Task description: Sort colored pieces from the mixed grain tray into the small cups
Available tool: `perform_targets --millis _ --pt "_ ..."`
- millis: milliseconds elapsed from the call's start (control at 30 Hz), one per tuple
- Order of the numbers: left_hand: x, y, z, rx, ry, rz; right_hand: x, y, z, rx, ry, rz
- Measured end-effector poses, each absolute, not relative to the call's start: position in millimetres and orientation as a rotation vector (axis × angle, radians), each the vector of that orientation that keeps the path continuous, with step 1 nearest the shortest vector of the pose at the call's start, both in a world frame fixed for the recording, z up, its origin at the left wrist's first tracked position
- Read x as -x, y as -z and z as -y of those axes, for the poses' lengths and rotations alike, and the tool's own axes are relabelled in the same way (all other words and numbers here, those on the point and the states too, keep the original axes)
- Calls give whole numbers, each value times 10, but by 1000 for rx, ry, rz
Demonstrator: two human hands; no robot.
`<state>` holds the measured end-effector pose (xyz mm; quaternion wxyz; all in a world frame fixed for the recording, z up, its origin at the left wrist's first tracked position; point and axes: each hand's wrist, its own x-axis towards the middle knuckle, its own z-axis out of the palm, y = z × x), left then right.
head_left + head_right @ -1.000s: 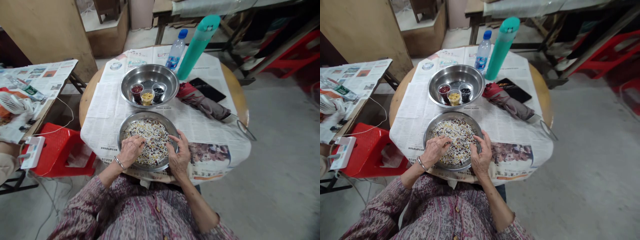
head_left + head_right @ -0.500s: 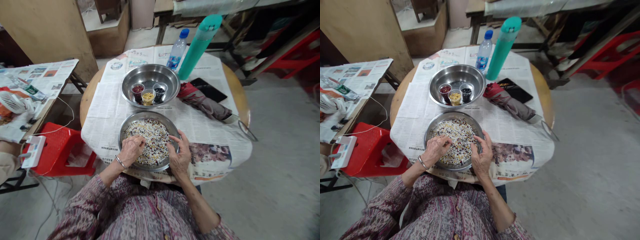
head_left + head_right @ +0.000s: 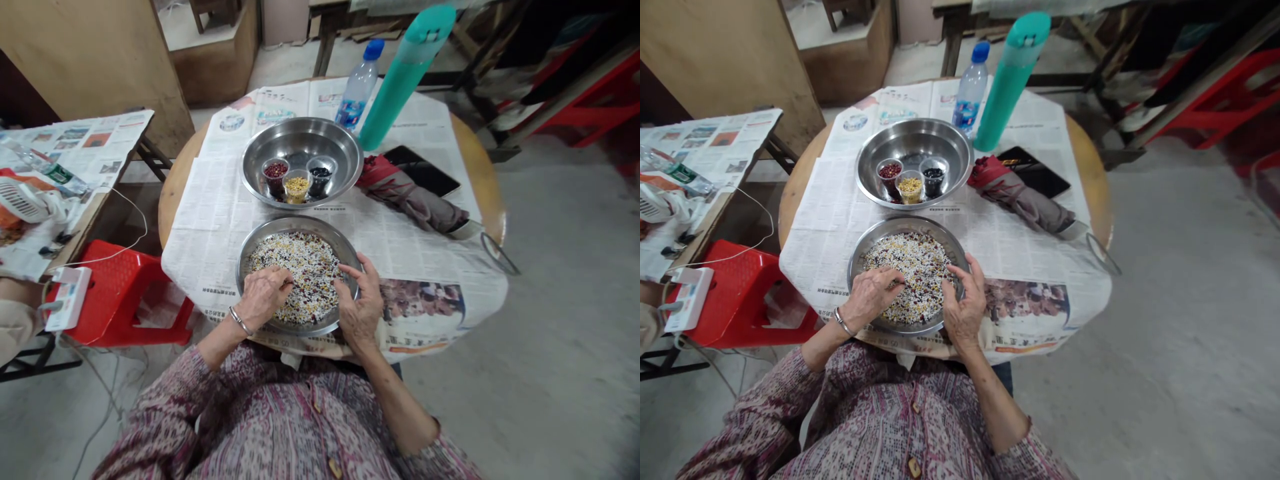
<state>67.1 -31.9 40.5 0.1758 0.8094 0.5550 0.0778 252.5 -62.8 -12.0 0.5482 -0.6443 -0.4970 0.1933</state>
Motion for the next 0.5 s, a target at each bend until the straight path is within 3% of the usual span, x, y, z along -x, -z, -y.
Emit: perform_targets --millis 300,500 --pt "-745 -396 294 -2242 -210 -1576 -2528 122 634 1524 -473 1167" --pt "-699 -479 273 -1874 -496 -1499 -2527 123 627 1522 -475 1168"
